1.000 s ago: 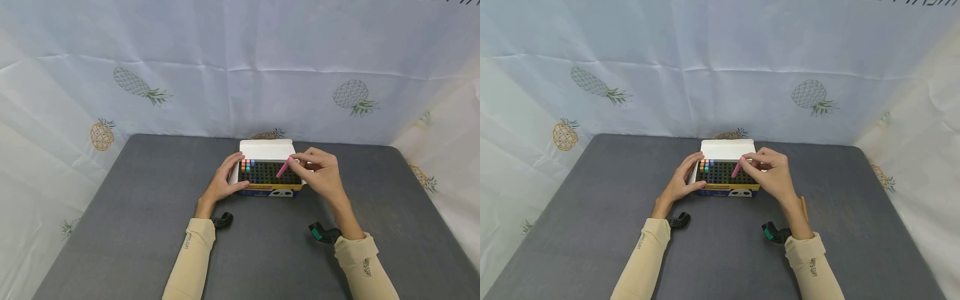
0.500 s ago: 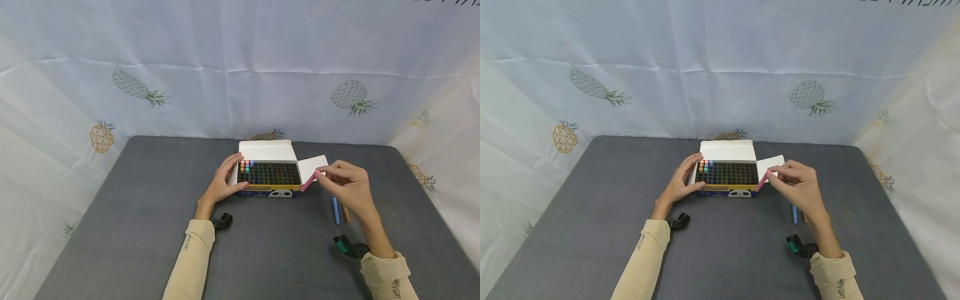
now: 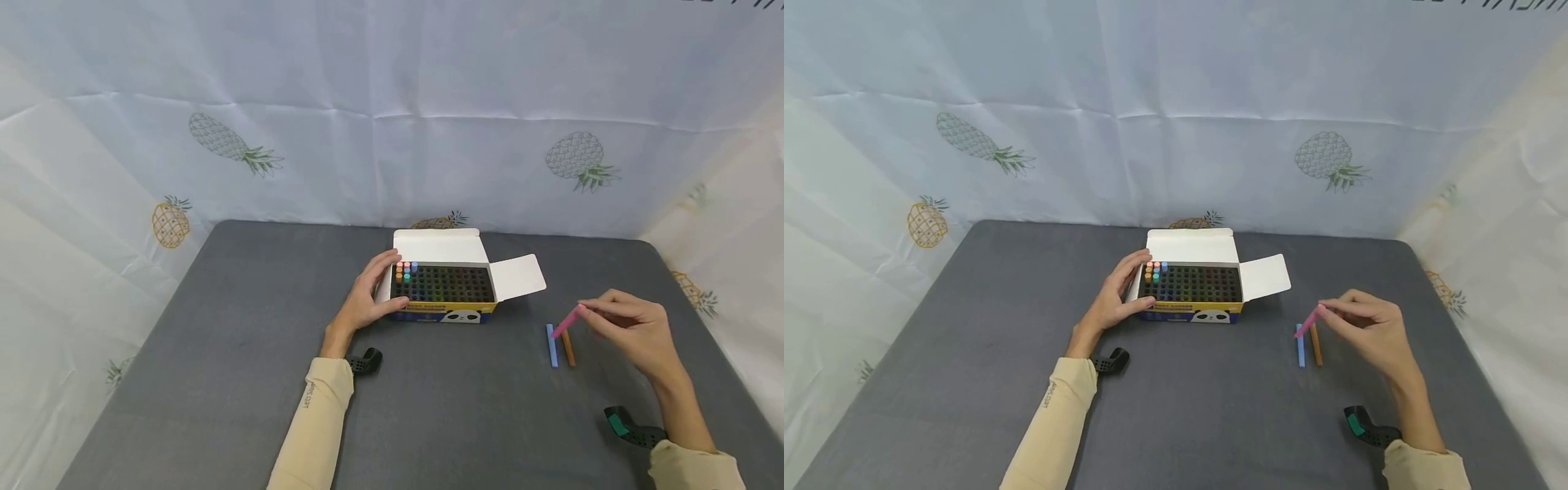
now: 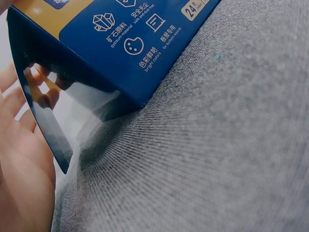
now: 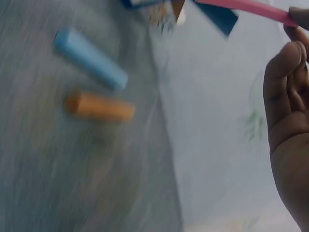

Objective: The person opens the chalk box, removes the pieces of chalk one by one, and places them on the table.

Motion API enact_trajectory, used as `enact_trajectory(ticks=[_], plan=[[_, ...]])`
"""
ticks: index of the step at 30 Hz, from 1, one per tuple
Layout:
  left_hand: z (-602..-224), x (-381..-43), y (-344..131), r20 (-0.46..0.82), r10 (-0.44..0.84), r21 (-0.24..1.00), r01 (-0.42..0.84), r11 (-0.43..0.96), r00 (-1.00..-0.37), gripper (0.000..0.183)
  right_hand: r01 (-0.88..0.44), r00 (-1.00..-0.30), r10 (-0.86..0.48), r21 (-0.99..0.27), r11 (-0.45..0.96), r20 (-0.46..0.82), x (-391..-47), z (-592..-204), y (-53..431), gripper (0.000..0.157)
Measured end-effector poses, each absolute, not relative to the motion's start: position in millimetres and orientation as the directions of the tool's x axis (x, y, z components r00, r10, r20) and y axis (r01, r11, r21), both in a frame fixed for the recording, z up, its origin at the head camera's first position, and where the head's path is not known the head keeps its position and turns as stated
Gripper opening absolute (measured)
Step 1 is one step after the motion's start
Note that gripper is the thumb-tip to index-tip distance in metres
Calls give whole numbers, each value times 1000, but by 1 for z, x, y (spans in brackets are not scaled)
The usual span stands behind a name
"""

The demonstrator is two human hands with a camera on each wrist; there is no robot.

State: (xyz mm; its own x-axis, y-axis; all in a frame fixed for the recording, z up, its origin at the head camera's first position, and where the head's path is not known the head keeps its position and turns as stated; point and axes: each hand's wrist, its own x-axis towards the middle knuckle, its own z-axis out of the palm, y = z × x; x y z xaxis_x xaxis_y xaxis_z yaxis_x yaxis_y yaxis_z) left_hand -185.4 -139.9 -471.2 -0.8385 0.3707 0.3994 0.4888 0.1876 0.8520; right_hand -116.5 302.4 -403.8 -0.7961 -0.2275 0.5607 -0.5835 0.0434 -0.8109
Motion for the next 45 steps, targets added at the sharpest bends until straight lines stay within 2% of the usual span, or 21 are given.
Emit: enact_trajectory(ticks=[7, 12, 20, 27, 32, 37, 45], plan=[[-471, -185, -140, 395, 369, 853, 485, 193, -841, 74, -460, -881, -234, -862, 212, 412, -109, -416, 333, 20], [-471, -186, -139, 395, 361, 853, 483, 196, -845, 74, -460, -866, -314, -865, 200, 388, -112, -424, 348, 23], [-470, -187, -138, 399, 365, 850, 489, 196, -841, 76, -454, -874, -370, -801, 390, 315, -118, -435, 363, 20], [-469, -186, -139, 398, 369, 849, 490, 198, -840, 76, -425, -897, -337, -773, 472, 287, -123, -446, 365, 23], [-469, -187, -139, 405, 369, 846, 496, 196, -837, 78, -318, -940, -289, -775, 546, 182, -127, -450, 366, 21], [-469, -187, -140, 398, 366, 850, 489, 198, -841, 77, -261, -952, -290, -740, 619, 93, -131, -453, 366, 18], [-470, -187, -139, 386, 365, 858, 475, 194, -847, 78, -252, -957, -275, -728, 637, 91, -133, -455, 359, 17]])
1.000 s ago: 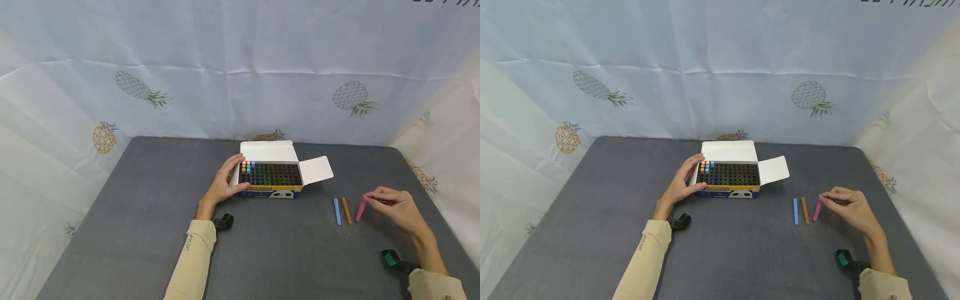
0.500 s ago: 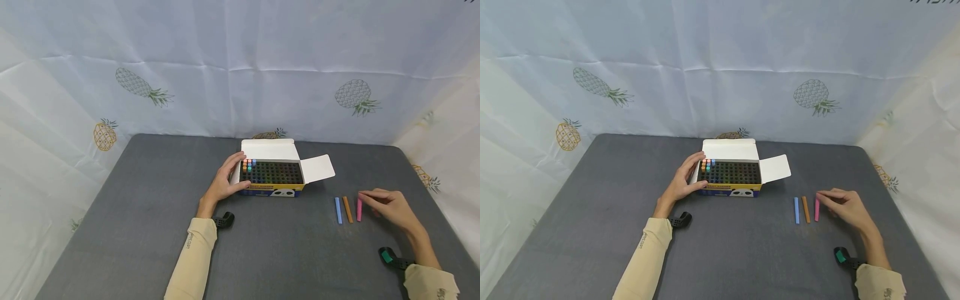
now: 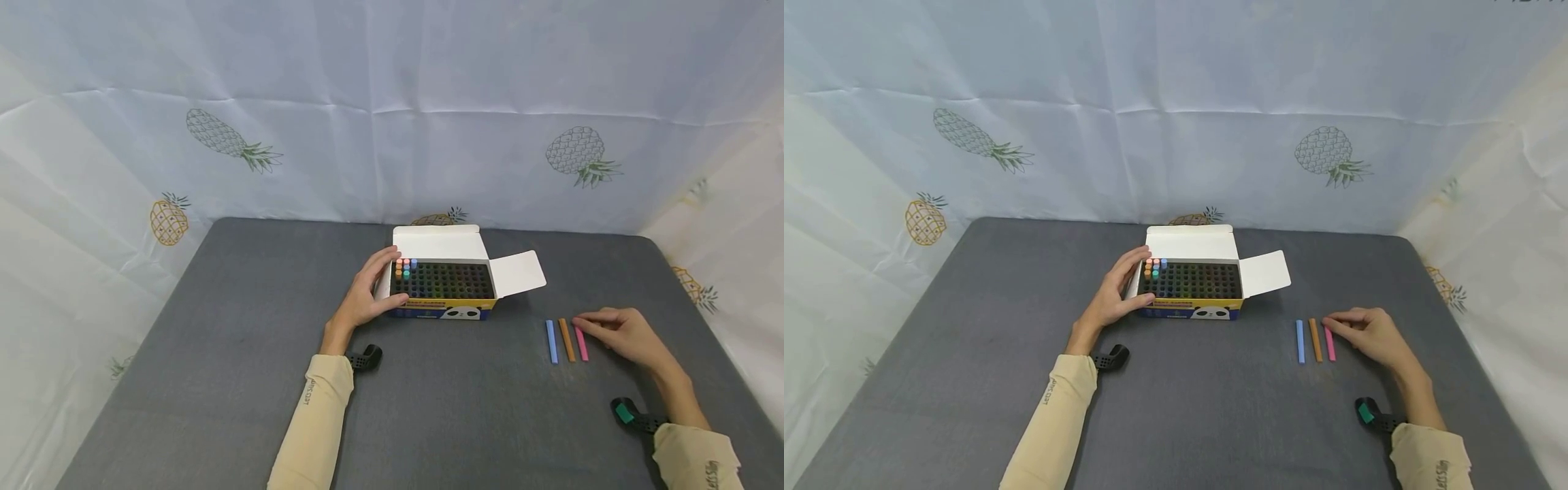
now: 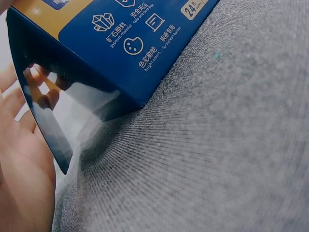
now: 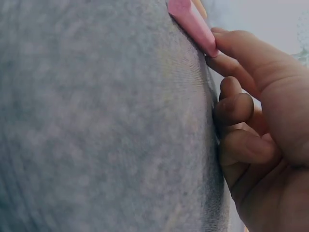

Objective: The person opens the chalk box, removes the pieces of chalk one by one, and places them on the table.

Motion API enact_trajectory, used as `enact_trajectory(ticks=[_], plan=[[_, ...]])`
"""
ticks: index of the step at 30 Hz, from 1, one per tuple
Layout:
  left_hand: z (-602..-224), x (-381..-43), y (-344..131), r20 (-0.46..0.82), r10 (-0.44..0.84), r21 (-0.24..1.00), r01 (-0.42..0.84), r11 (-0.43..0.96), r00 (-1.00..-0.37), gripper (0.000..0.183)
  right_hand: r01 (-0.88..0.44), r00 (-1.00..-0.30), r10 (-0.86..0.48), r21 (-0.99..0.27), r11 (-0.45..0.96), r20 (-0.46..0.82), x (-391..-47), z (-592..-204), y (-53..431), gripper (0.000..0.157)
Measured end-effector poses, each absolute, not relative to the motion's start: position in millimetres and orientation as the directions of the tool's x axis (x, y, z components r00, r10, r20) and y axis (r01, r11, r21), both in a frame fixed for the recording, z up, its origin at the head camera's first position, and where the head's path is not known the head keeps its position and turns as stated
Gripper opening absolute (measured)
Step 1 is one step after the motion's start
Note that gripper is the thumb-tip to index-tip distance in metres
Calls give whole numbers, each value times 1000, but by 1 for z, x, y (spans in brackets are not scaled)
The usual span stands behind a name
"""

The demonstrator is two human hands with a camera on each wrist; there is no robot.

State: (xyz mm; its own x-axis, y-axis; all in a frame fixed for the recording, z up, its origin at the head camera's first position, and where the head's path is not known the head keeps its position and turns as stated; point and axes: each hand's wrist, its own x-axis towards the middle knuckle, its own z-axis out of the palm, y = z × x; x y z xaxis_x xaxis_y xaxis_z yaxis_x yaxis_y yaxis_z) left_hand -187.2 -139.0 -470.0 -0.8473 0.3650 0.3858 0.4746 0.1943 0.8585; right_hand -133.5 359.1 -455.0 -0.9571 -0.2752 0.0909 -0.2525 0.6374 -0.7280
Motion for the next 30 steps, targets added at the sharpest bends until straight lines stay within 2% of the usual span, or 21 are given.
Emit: enact_trajectory(ticks=[14, 19, 30], plan=[[-468, -186, -139, 374, 361, 863, 463, 201, -855, 80, -251, -957, -274, -737, 628, 93, -133, -454, 358, 20], [-469, -186, -139, 376, 359, 865, 462, 197, -855, 75, -288, -953, -262, -726, 625, 152, -134, -451, 356, 19], [-467, -186, -135, 363, 352, 870, 449, 205, -863, 76, -217, -968, -33, -771, 598, 247, -137, -425, 335, 22]])
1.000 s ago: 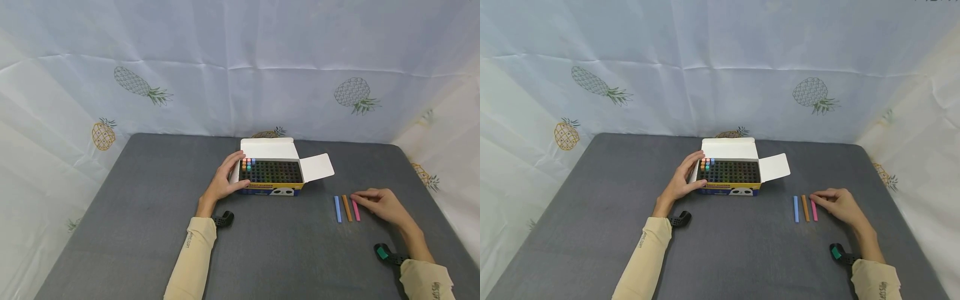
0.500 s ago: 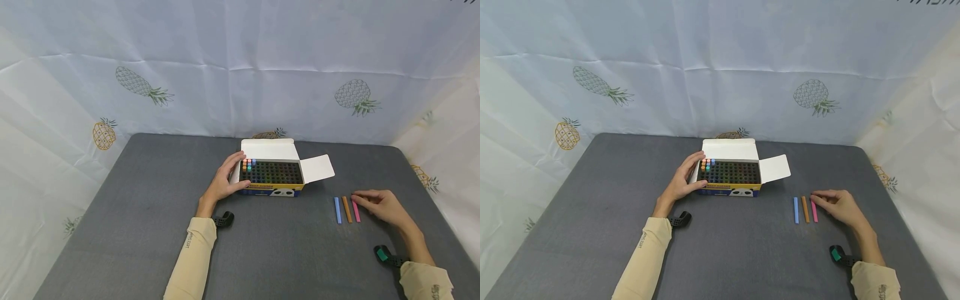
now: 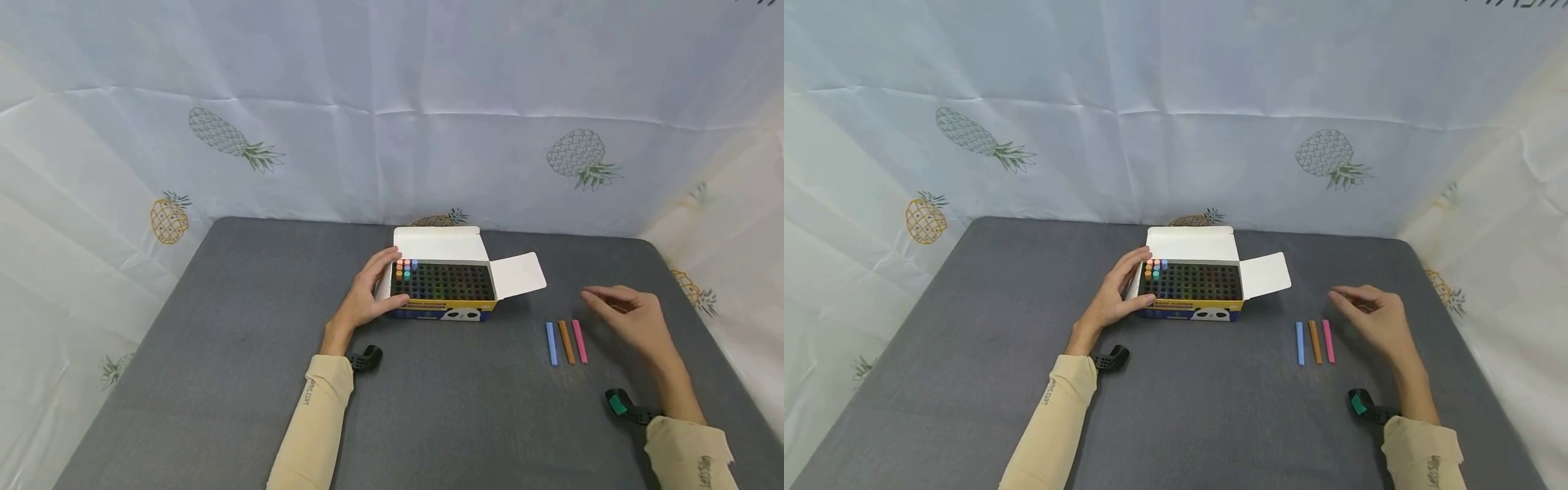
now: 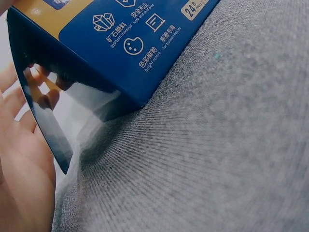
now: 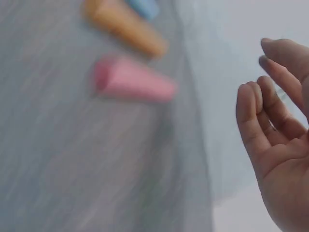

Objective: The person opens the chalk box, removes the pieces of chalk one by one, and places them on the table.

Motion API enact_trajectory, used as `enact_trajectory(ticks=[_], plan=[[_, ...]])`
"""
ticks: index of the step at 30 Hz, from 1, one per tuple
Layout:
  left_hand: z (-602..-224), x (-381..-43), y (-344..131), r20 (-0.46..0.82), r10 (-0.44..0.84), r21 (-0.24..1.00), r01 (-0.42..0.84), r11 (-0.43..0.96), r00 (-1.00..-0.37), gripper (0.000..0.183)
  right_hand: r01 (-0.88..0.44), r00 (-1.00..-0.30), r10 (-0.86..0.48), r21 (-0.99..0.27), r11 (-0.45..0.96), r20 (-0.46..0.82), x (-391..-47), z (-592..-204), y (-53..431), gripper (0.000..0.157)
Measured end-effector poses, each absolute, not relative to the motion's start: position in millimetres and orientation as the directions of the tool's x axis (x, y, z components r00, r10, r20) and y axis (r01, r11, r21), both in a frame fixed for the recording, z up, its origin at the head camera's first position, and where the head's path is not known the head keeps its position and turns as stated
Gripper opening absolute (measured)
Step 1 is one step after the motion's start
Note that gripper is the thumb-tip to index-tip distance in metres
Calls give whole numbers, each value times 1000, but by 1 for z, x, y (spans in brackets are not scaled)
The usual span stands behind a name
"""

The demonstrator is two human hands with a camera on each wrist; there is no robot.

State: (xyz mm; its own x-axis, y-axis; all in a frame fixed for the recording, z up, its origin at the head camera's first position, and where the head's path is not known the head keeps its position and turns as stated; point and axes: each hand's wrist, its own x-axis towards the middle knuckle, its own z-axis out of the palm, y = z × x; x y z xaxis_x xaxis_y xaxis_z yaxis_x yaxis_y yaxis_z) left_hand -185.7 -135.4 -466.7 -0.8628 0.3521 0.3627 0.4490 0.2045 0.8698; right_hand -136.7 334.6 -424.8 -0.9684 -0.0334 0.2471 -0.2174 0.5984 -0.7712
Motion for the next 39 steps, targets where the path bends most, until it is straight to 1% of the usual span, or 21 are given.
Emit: enact_trajectory(ticks=[4, 8, 10, 12, 16, 20, 24, 33, 36, 39], plan=[[-467, -186, -137, 371, 350, 864, 458, 209, -860, 75, -289, -939, -5, -783, 551, 343, -145, -404, 317, 19], [-470, -187, -138, 373, 353, 861, 462, 212, -858, 74, -376, -908, -28, -784, 494, 418, -150, -384, 298, 19], [-471, -188, -139, 377, 355, 862, 464, 202, -855, 74, -415, -893, -41, -787, 456, 447, -153, -375, 287, 20], [-471, -188, -139, 380, 357, 862, 467, 196, -853, 74, -459, -878, -61, -799, 389, 474, -156, -368, 277, 21], [-469, -188, -138, 377, 359, 864, 464, 196, -854, 75, -496, -863, -87, -803, 330, 498, -162, -356, 253, 22], [-469, -188, -138, 380, 354, 866, 463, 190, -855, 76, -476, -876, -105, -813, 334, 470, -166, -350, 227, 21], [-469, -189, -137, 383, 351, 867, 464, 183, -854, 76, -463, -886, -165, -827, 319, 432, -173, -350, 199, 21], [-469, -187, -135, 371, 356, 862, 461, 212, -858, 76, -475, -862, -319, -847, 239, 393, -188, -367, 145, 21], [-464, -183, -134, 363, 350, 867, 451, 211, -864, 76, -465, -860, -358, -846, 262, 363, -193, -376, 126, 22], [-450, -176, -134, 355, 358, 872, 444, 207, -864, 74, -454, -864, -378, -840, 299, 332, -197, -386, 110, 22]])
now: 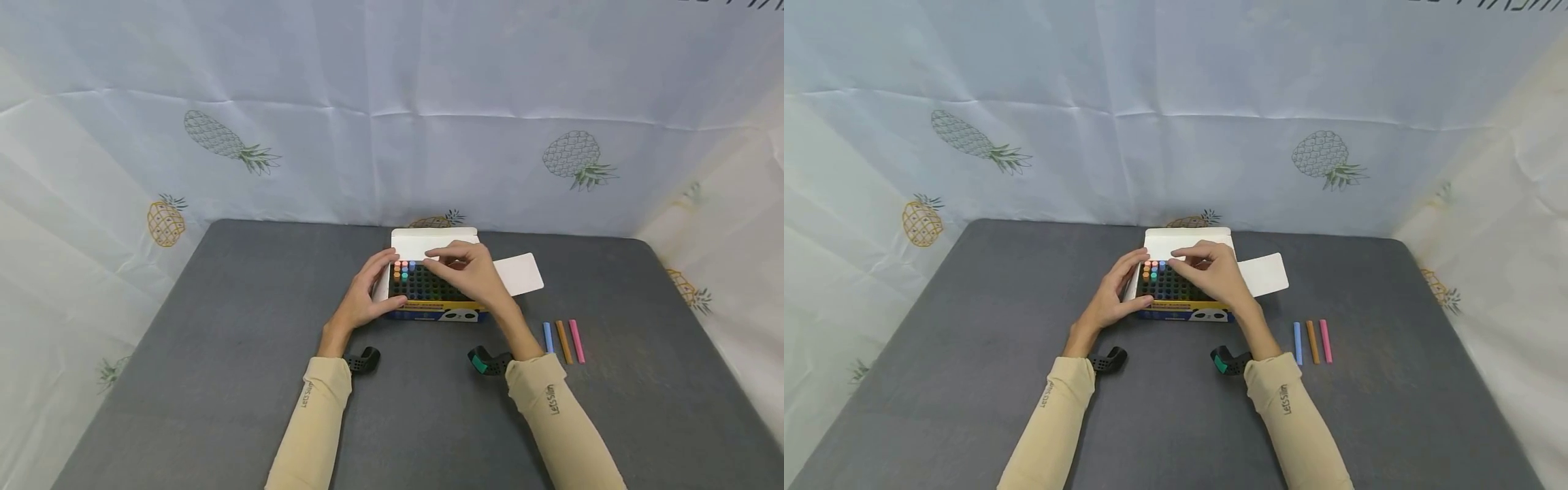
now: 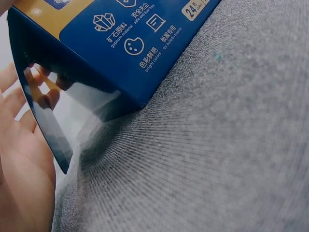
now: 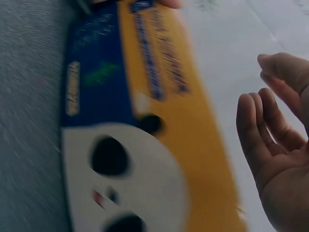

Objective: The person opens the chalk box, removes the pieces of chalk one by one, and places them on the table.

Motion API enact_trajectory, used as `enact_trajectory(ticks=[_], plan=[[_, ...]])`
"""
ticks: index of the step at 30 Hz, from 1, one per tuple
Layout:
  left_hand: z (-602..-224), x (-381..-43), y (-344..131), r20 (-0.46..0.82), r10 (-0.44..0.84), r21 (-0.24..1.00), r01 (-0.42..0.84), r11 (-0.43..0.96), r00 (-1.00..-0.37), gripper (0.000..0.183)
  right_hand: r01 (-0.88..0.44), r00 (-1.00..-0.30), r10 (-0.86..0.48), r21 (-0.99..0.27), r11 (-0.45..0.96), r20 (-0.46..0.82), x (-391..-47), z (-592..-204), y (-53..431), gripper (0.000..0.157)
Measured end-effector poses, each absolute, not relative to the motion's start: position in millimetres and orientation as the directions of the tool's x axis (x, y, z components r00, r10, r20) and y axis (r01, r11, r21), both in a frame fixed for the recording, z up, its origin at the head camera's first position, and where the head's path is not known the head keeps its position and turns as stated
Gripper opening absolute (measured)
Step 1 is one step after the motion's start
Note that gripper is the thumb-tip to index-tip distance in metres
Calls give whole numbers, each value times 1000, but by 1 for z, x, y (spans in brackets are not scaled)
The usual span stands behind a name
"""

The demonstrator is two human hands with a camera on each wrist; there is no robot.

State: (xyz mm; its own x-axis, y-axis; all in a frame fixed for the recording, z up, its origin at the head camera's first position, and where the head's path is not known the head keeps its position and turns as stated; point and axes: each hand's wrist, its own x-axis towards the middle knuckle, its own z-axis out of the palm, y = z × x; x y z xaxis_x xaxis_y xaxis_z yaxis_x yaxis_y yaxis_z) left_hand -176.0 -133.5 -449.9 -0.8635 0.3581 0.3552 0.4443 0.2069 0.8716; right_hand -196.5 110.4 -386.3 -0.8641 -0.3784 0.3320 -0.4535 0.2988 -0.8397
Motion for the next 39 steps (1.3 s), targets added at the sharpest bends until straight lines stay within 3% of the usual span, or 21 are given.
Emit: enact_trajectory(ticks=[4, 11, 15, 29, 39], plan=[[-434, -168, -134, 352, 369, 875, 442, 198, -861, 71, -451, -862, -407, -824, 342, 303, -200, -398, 96, 22], [-470, -186, -138, 387, 364, 855, 477, 202, -847, 73, -449, -876, -399, -764, 463, 272, -206, -405, 86, 23], [-464, -182, -136, 380, 356, 859, 468, 205, -853, 74, -413, -897, -371, -753, 512, 240, -207, -404, 83, 22], [-432, -167, -134, 372, 365, 871, 456, 180, -854, 71, -408, -909, -317, -726, 554, 269, -206, -403, 76, 19], [-455, -180, -135, 362, 356, 873, 447, 195, -862, 74, -455, -885, -357, -712, 535, 298, -206, -401, 74, 12]])
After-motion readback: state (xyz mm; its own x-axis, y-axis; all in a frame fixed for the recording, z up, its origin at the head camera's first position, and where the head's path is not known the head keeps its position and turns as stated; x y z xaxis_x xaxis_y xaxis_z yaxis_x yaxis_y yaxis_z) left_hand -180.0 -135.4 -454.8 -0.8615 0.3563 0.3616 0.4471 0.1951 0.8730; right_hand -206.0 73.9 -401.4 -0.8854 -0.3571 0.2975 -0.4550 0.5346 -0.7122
